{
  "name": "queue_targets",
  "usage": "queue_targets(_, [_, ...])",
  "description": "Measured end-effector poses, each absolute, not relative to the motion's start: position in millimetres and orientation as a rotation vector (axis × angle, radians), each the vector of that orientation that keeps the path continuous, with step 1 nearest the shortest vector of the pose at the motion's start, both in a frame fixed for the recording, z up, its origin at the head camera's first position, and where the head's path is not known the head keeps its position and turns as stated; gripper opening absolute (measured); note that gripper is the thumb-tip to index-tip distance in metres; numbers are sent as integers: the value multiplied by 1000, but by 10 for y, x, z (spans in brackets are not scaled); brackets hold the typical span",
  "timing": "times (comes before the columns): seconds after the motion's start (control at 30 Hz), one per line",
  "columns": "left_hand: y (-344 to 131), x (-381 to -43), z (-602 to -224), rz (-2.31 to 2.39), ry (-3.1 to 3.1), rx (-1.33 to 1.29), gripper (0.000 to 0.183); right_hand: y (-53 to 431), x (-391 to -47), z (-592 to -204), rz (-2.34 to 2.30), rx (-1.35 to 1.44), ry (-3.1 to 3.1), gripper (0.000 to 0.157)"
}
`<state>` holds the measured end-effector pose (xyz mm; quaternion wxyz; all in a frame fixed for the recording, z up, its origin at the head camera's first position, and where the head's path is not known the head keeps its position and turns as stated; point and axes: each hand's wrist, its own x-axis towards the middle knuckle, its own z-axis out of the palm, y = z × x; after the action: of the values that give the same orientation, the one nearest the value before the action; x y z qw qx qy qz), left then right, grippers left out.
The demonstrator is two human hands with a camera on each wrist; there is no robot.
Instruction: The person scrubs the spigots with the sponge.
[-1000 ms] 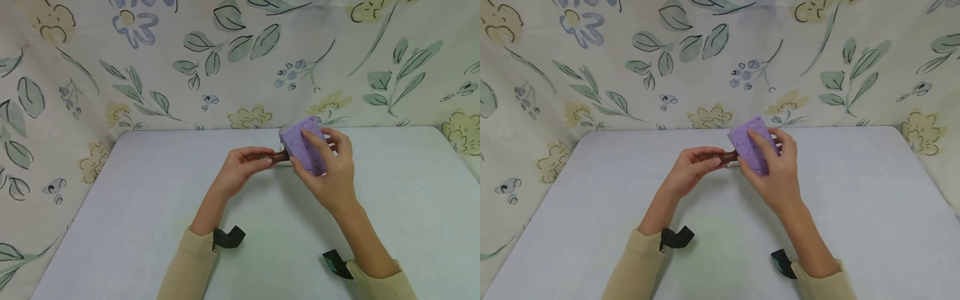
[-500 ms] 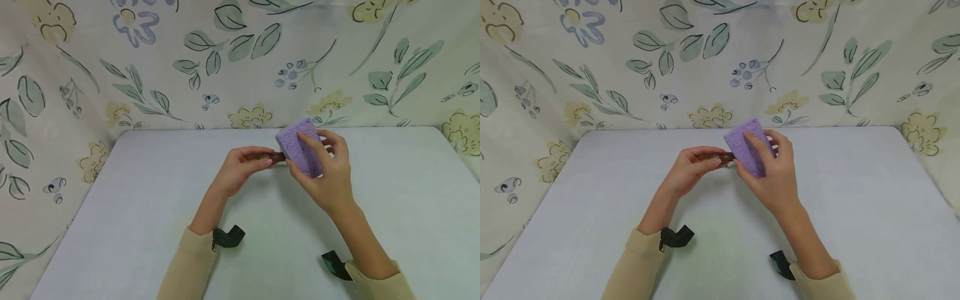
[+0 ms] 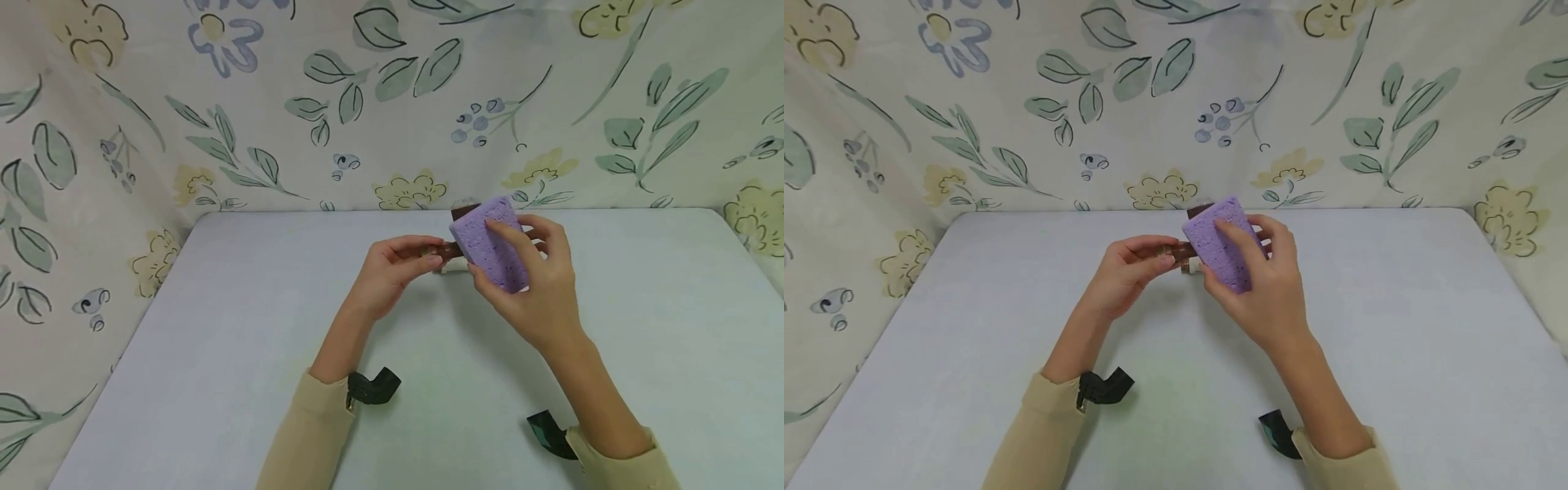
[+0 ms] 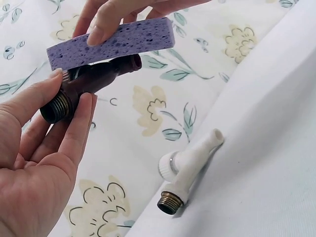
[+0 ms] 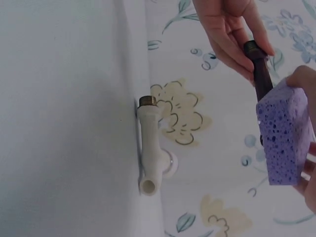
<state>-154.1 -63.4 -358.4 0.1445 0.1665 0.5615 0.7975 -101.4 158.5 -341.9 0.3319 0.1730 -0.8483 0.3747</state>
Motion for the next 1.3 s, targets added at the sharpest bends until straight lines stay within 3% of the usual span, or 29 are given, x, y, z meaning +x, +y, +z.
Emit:
queue_targets(0.3, [-638,-1532,-3560,2390,1577,437,30,1565,-989,-3421,990,309,-2219,55])
queue_targets(1.0, [-540,-1503,-3547,2481,1513,452,33,1439,-986,-3476,972,472,-2211,56])
queue_targets(1.3, [-543,-1517,-3540,2453,1547,442,40,1440,-973,-3486,998,403,-2215,56])
